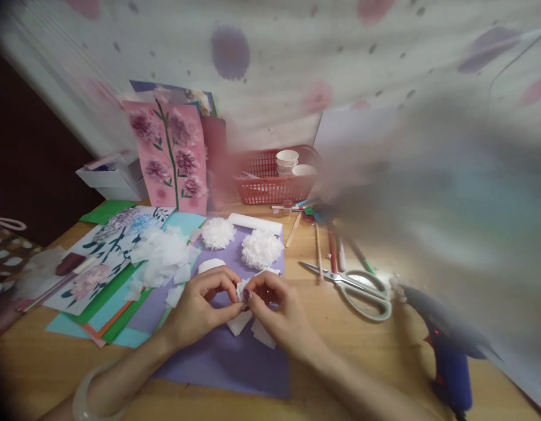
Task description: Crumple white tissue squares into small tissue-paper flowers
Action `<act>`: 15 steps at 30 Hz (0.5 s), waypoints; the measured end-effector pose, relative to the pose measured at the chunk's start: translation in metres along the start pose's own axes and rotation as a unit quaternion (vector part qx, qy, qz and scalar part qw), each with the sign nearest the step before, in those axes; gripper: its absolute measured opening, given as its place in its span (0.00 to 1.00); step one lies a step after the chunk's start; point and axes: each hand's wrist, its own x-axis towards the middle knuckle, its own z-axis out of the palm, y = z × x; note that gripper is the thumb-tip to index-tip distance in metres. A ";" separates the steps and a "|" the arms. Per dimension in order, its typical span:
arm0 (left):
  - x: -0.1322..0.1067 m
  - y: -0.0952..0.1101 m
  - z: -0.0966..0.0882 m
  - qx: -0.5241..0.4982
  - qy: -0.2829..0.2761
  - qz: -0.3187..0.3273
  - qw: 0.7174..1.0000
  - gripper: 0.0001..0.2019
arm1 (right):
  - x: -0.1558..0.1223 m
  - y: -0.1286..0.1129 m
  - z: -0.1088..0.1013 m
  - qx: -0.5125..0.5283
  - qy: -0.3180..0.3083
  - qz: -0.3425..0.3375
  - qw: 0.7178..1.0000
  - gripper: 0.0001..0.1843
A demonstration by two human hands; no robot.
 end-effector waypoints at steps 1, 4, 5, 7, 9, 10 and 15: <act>0.000 0.000 0.000 -0.008 0.001 -0.005 1.000 0.07 | 0.000 0.000 0.000 0.002 0.001 0.001 1.000 0.10; -0.001 0.001 0.000 -0.070 0.003 -0.045 0.997 0.07 | 0.001 0.000 -0.001 0.031 0.006 0.021 0.999 0.12; -0.002 0.001 -0.001 -0.098 0.003 -0.065 0.993 0.07 | 0.002 0.000 -0.001 0.049 0.013 0.030 0.998 0.13; -0.001 0.001 -0.002 -0.150 0.001 -0.101 0.983 0.10 | 0.003 0.000 -0.001 0.086 0.033 0.042 0.995 0.14; 0.000 0.001 -0.003 -0.182 0.003 -0.125 0.975 0.13 | 0.004 0.001 -0.002 0.110 0.045 0.043 0.992 0.15; 0.000 0.002 -0.003 -0.192 0.005 -0.132 0.972 0.15 | 0.004 0.001 -0.001 0.114 0.048 0.041 0.991 0.15; 0.003 0.004 -0.001 -0.198 0.017 -0.152 0.968 0.18 | 0.004 0.002 0.000 0.112 0.049 0.042 0.992 0.15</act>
